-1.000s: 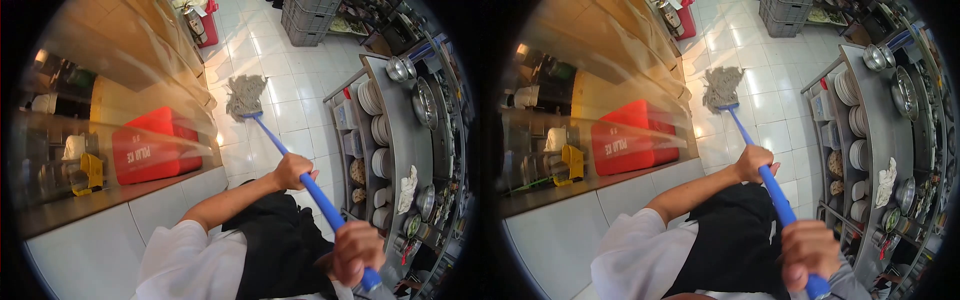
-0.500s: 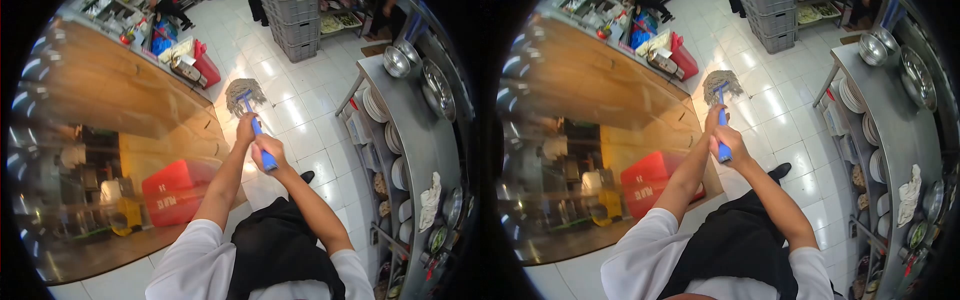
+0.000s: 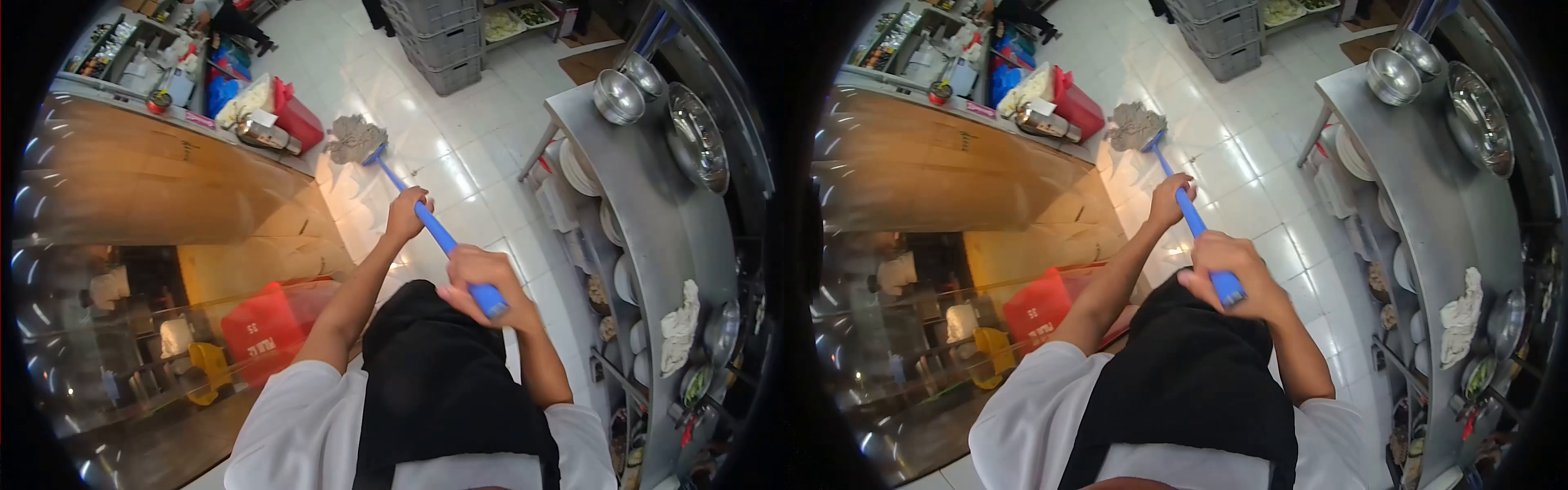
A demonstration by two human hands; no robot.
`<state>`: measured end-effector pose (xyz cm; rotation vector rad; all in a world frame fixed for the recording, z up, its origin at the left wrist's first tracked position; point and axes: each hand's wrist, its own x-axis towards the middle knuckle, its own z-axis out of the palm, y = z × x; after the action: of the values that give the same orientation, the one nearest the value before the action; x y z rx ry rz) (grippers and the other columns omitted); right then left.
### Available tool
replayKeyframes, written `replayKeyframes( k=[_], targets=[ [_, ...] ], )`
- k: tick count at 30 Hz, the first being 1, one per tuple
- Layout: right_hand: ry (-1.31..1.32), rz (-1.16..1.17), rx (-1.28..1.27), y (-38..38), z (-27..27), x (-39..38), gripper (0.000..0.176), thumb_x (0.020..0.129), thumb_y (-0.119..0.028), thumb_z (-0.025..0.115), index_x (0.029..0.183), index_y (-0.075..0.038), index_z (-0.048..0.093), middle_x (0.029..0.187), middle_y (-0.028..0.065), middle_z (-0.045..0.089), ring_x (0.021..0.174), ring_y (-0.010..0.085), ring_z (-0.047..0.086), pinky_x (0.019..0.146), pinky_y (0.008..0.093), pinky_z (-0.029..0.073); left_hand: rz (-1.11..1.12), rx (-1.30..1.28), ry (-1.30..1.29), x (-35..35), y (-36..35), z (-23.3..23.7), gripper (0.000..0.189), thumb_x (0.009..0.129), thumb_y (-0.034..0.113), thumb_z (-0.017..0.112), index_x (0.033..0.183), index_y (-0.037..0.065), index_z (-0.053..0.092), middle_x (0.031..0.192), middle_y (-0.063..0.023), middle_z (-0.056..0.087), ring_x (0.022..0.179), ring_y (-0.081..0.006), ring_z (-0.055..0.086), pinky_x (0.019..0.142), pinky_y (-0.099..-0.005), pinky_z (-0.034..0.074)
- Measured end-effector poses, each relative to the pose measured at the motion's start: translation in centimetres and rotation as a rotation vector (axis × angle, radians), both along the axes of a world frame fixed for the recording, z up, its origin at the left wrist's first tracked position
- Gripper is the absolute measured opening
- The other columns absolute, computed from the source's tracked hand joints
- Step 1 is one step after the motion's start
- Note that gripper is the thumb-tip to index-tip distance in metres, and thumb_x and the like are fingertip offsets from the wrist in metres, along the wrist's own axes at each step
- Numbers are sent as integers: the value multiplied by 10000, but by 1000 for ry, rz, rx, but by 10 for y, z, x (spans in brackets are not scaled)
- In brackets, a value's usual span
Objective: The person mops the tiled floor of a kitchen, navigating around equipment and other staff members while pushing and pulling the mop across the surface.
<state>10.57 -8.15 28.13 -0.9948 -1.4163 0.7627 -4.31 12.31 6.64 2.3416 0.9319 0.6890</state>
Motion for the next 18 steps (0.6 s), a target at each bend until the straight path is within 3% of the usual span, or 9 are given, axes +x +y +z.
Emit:
replayKeyframes(
  k=[2, 3, 6, 8, 12, 14, 16, 18],
  targets=[
    [5, -44, 93, -14, 69, 31, 349, 787, -18, 759, 592, -47, 472, 593, 73, 495, 541, 273, 525, 577, 398, 455, -255, -75, 25, 31, 6, 18, 252, 832, 149, 707, 691, 40, 529, 750, -183, 648, 697, -391, 636, 634, -474, 499],
    [55, -113, 159, -19, 90, 40, 395, 778, -32, 770, 558, -57, 442, 562, 64, 476, 486, 258, 509, 528, 388, 442, -325, -39, -183, 56, -9, 29, 295, 824, 111, 675, 611, 45, 482, 565, -164, 496, 551, -374, 543, 540, -462, 434],
    [132, 50, 220, -13, 122, 53, 455, 763, -55, 784, 516, -78, 403, 525, 52, 455, 401, 224, 466, 422, 344, 374, -434, -87, -287, 87, -37, 37, 290, 806, 89, 670, 607, 56, 462, 560, -157, 482, 482, -364, 512, 481, -438, 415],
    [74, 332, 322, 6, 137, 51, 440, 773, -36, 768, 519, -76, 411, 522, 57, 459, 366, 197, 427, 375, 305, 301, -497, -94, -360, 101, -38, 37, 247, 791, 109, 669, 630, 80, 484, 568, -135, 525, 512, -373, 560, 490, -447, 446],
    [54, 243, 290, 48, 142, 42, 428, 774, -19, 760, 522, -71, 417, 498, 47, 426, 365, 181, 413, 374, 302, 272, -593, -91, -469, 149, -1, 26, 224, 762, 86, 668, 642, 92, 479, 564, -111, 529, 521, -351, 580, 489, -430, 457],
    [40, 119, 343, 81, 128, 42, 430, 784, -3, 749, 519, -73, 418, 487, 44, 404, 370, 175, 414, 373, 301, 252, -654, -124, -647, 178, 37, 19, 190, 734, 42, 621, 639, 67, 459, 534, -104, 482, 448, -325, 522, 459, -428, 429],
    [1, 87, 323, 119, 115, 49, 418, 810, -11, 732, 543, -60, 415, 487, 47, 401, 386, 181, 424, 379, 312, 266, -695, -138, -644, 208, 84, 3, 203, 737, 69, 644, 660, 64, 457, 577, -105, 487, 503, -316, 552, 485, -411, 444],
    [-48, -349, 267, 156, 95, 41, 342, 883, -49, 668, 629, -54, 439, 491, 33, 436, 378, 160, 410, 422, 317, 366, -682, -164, -639, 239, 131, -16, 220, 743, 100, 669, 695, 58, 458, 629, -109, 504, 571, -318, 580, 519, -392, 451]
  ],
)
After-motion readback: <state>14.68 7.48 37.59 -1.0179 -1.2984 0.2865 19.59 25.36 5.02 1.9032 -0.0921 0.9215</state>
